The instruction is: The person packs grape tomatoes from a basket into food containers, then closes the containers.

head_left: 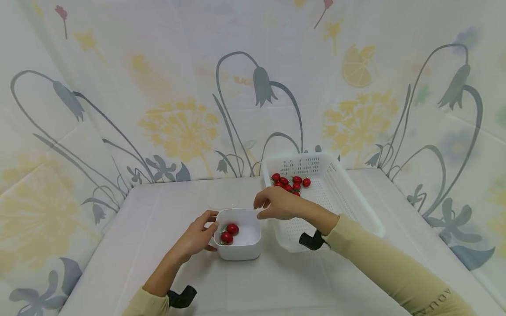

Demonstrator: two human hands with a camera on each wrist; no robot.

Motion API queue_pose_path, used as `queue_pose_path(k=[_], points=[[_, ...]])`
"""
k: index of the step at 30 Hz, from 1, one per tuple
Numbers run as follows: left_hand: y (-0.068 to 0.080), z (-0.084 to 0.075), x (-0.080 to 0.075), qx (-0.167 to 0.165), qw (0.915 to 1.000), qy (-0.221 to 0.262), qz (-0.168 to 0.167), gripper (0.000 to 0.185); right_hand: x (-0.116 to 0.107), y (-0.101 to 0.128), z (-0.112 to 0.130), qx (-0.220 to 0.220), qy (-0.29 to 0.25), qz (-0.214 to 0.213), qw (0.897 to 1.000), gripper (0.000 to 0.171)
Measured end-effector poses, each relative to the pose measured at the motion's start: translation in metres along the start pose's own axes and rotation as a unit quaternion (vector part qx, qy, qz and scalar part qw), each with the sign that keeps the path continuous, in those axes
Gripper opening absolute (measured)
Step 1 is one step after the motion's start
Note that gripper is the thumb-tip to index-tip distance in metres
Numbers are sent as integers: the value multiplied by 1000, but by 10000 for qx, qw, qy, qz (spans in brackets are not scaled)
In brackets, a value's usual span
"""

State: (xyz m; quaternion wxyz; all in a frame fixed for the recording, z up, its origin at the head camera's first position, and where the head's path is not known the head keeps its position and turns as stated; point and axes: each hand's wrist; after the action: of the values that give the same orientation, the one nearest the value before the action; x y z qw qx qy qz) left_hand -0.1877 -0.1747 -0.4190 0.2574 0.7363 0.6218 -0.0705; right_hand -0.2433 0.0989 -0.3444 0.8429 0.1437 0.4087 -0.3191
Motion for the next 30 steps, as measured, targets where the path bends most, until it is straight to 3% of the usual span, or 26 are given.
queue_pose_path(k=[15,30], points=[[0,0,1,-18,10000,25,-10,35,-30,24,-39,500,-85,-338,9981,24],[-1,2,0,-79,10000,41,-39,35,-54,27,-88,1111,158,-578,9920,35]])
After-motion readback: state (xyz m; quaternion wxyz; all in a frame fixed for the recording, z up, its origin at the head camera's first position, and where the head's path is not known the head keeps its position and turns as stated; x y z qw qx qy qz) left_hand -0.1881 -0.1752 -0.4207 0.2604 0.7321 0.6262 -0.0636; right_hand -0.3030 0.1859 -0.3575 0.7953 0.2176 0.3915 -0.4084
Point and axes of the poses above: each hand's wrist, its own y-axis away from the middle knuckle, its own x-axis out of the palm, z = x × y, and after that the axes turned 9 degrees about -x, right-handed
